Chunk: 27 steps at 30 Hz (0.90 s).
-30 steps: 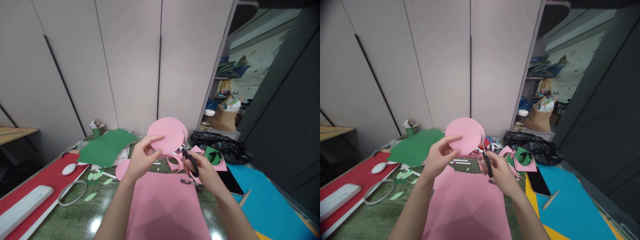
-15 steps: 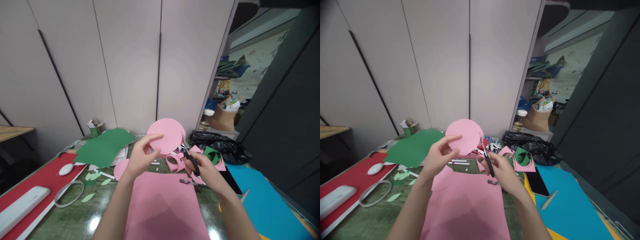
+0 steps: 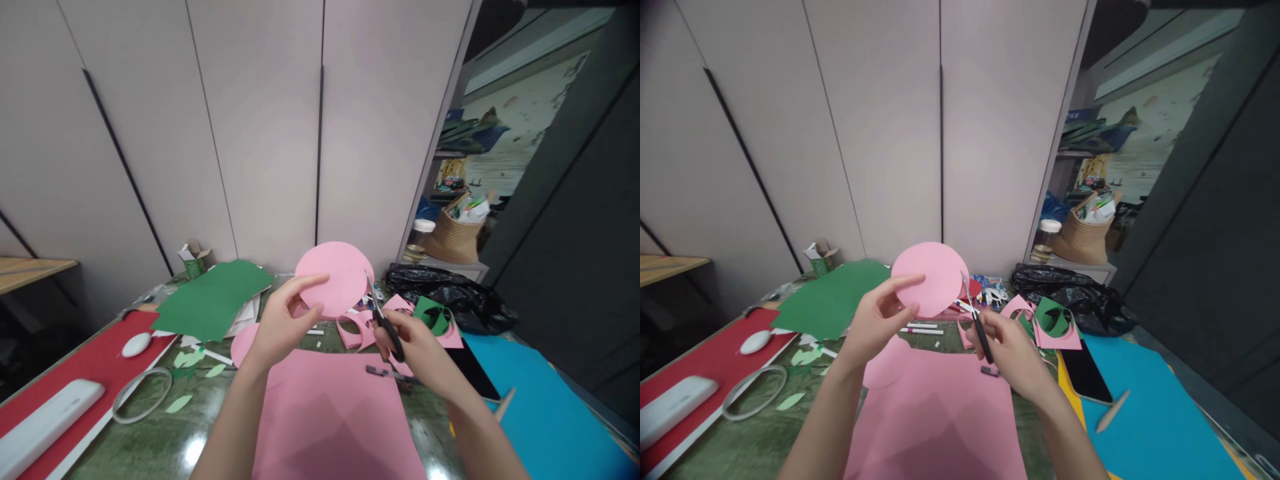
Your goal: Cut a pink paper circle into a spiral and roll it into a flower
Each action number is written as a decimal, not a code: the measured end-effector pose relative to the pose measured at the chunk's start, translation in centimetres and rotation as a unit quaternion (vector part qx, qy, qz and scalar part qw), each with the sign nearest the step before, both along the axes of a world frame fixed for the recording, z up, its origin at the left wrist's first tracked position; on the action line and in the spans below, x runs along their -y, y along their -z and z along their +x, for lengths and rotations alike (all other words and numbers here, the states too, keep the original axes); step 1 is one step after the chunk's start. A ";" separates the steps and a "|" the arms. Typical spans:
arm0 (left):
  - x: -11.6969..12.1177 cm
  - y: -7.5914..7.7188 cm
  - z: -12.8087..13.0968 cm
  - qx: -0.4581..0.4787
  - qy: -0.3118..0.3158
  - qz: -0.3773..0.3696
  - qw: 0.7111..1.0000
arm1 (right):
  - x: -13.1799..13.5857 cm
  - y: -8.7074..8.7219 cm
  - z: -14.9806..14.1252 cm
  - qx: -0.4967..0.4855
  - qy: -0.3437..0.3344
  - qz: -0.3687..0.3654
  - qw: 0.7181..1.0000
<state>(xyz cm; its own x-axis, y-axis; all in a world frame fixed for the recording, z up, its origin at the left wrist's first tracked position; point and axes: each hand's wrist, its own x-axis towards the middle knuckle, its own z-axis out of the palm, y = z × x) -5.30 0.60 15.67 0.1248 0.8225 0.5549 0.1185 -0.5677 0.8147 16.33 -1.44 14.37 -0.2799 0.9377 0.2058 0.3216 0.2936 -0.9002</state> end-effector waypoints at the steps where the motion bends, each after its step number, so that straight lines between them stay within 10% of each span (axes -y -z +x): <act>1: 0.1 0.0 0.0 0.000 0.000 -0.002 1.000 | 0.1 0.0 0.0 -0.002 0.003 -0.002 1.000; 27: 0.8 -0.5 -0.1 -0.047 -0.010 0.018 0.999 | 0.6 -0.9 -0.7 -0.041 -0.008 0.014 0.999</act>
